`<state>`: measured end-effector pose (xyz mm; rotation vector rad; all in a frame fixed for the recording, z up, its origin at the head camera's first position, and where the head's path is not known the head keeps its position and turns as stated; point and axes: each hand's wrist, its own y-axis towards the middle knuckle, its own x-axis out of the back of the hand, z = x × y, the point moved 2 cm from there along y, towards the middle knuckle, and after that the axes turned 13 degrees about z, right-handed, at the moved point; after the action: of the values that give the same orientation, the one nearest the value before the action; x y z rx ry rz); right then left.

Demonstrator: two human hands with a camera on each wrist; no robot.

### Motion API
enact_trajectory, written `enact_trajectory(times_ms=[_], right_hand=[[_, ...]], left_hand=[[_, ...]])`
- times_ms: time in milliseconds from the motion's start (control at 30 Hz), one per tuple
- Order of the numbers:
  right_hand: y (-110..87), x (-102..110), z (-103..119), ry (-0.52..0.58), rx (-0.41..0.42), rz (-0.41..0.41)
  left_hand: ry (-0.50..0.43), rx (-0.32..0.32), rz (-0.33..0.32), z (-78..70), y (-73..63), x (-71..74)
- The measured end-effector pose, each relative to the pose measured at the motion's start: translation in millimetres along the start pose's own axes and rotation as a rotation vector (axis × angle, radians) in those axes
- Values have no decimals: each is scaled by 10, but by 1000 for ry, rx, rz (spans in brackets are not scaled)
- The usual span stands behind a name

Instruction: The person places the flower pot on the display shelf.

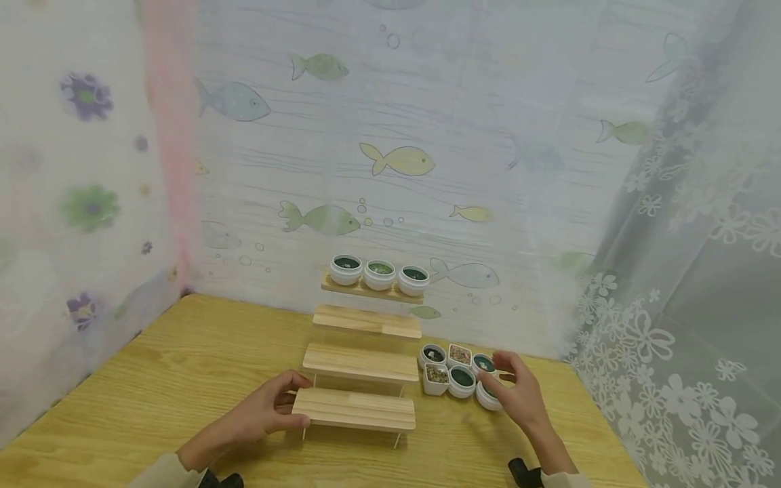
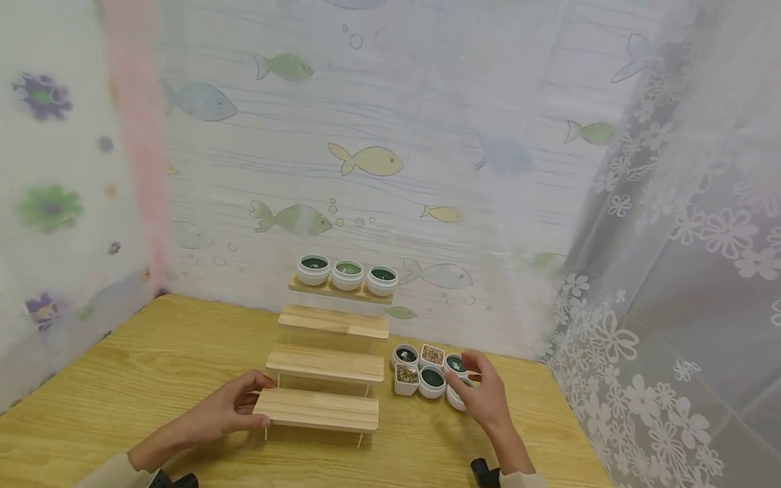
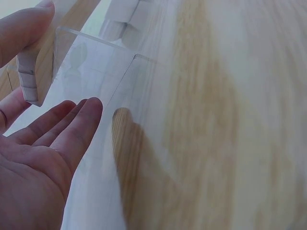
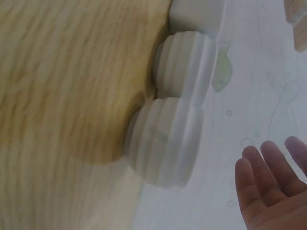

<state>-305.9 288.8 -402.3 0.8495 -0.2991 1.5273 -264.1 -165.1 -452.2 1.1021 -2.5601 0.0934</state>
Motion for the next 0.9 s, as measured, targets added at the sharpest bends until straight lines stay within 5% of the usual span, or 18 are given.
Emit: enact_trajectory(times_ms=[900], right_hand=[[-88, 20, -336, -19, -217, 139]], left_hand=[[-5, -3, 1, 16, -6, 3]])
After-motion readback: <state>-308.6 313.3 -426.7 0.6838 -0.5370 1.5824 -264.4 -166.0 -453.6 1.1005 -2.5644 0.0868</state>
